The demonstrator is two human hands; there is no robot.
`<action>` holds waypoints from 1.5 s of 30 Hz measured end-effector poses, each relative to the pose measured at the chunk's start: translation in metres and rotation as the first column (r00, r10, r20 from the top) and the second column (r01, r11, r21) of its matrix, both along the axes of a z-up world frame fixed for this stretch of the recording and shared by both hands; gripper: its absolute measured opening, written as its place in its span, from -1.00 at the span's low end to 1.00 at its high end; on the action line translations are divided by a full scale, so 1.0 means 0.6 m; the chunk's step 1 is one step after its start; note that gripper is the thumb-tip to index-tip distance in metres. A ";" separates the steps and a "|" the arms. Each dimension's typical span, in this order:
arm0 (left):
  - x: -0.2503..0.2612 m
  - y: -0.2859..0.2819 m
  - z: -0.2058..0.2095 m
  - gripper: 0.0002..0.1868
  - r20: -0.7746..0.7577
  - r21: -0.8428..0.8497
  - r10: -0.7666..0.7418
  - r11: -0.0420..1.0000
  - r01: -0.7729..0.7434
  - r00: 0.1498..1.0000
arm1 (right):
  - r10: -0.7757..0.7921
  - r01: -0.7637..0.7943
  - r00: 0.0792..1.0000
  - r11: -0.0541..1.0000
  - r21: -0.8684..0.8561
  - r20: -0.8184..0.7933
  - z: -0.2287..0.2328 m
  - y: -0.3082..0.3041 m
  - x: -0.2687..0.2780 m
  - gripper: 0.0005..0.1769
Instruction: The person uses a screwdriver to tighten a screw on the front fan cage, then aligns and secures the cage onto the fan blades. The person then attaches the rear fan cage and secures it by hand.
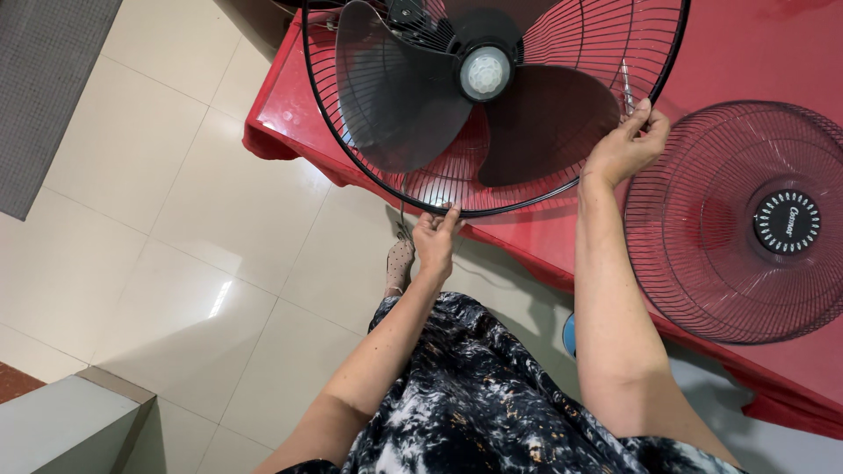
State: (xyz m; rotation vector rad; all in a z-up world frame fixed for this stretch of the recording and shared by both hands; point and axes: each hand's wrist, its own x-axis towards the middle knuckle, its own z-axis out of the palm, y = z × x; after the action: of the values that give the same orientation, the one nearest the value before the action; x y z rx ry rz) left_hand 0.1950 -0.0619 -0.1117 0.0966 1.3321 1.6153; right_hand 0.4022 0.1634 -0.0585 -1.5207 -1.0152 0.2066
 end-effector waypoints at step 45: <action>0.056 0.032 0.000 -0.62 -0.116 -0.207 0.054 0.975 -0.077 0.992 | 0.502 -0.524 0.705 0.845 0.110 -0.501 0.030 -0.057 0.022 -0.65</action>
State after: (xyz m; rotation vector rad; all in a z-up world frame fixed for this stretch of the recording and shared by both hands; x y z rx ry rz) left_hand 0.2286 -0.0427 -0.1117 0.0124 1.5987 1.5312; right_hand 0.4152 0.1291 -0.0405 -1.0816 -0.9707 0.9917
